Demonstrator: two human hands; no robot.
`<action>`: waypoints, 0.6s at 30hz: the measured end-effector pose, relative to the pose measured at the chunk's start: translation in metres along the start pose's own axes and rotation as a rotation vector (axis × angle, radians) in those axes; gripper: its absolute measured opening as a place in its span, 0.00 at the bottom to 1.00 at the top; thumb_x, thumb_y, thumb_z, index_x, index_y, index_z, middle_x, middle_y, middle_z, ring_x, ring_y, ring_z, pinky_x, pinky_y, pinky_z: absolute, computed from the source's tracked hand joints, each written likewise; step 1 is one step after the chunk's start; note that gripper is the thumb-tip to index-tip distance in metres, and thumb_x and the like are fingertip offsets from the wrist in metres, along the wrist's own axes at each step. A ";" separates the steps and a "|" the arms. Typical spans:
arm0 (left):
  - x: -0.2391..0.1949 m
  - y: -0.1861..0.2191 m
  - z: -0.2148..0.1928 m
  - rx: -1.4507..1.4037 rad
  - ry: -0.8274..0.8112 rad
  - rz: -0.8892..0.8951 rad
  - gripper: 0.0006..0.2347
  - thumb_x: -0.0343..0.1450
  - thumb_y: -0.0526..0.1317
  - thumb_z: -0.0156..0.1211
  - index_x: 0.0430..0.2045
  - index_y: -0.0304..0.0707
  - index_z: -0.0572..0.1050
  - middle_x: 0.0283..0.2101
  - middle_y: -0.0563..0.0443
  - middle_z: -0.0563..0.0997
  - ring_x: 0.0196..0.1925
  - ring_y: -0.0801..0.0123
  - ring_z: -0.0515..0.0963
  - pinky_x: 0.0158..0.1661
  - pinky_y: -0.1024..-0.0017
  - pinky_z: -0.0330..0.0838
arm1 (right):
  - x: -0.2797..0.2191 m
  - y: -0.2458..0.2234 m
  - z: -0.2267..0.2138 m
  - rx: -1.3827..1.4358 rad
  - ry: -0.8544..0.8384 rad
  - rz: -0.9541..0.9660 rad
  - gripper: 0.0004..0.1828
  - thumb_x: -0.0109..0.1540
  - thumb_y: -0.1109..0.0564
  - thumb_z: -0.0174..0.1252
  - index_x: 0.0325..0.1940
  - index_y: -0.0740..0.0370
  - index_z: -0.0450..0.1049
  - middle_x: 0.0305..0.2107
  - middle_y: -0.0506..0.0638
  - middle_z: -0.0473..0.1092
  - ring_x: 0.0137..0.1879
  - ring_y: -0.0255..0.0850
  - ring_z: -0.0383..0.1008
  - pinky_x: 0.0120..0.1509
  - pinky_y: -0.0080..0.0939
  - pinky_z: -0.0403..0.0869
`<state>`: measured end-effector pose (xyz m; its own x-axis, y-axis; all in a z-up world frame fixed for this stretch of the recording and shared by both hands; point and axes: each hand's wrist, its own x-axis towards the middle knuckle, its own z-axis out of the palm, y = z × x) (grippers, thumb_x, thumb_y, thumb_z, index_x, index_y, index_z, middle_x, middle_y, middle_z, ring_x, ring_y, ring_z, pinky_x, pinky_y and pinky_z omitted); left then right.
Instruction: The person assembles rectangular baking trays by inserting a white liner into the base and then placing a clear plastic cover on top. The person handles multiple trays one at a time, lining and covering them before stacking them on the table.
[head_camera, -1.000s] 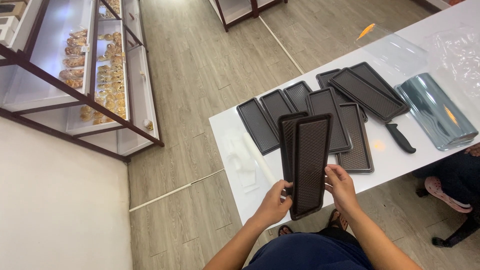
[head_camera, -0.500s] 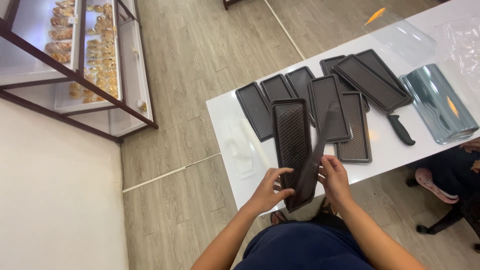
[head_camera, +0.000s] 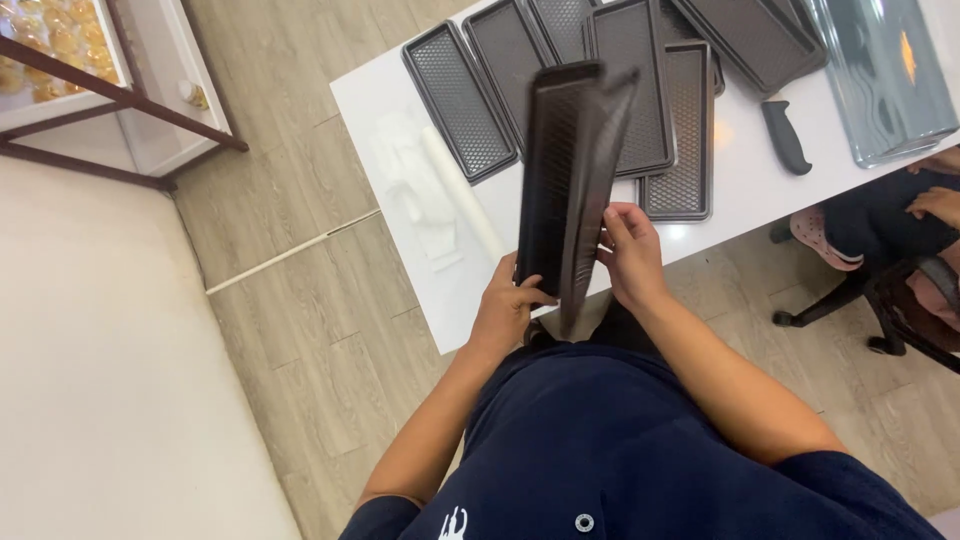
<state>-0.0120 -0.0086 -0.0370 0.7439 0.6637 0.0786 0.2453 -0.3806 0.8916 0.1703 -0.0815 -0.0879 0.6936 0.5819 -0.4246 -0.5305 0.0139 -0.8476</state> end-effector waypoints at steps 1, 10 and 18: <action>0.005 0.004 0.002 0.000 0.003 -0.010 0.16 0.77 0.32 0.54 0.21 0.43 0.86 0.53 0.37 0.76 0.50 0.45 0.81 0.51 0.62 0.80 | 0.010 0.003 -0.009 -0.004 -0.003 0.009 0.05 0.71 0.52 0.55 0.45 0.54 0.71 0.31 0.41 0.67 0.33 0.31 0.69 0.41 0.36 0.76; 0.058 -0.027 0.013 0.593 0.240 0.094 0.20 0.72 0.30 0.57 0.54 0.64 0.78 0.53 0.52 0.77 0.47 0.59 0.80 0.49 0.65 0.77 | 0.087 -0.055 -0.101 -0.033 -0.040 -0.032 0.06 0.74 0.48 0.51 0.50 0.49 0.68 0.35 0.40 0.68 0.38 0.31 0.75 0.44 0.31 0.75; 0.113 -0.021 0.074 0.833 0.198 -0.204 0.27 0.73 0.23 0.56 0.66 0.53 0.66 0.70 0.39 0.66 0.68 0.46 0.71 0.65 0.60 0.73 | 0.150 -0.093 -0.183 -0.222 -0.005 -0.116 0.04 0.75 0.51 0.49 0.54 0.48 0.63 0.39 0.44 0.71 0.41 0.34 0.78 0.44 0.30 0.76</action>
<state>0.1129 0.0270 -0.0796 0.5334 0.8401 0.0984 0.7929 -0.5371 0.2878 0.4128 -0.1446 -0.1314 0.7412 0.5906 -0.3190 -0.3267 -0.0978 -0.9401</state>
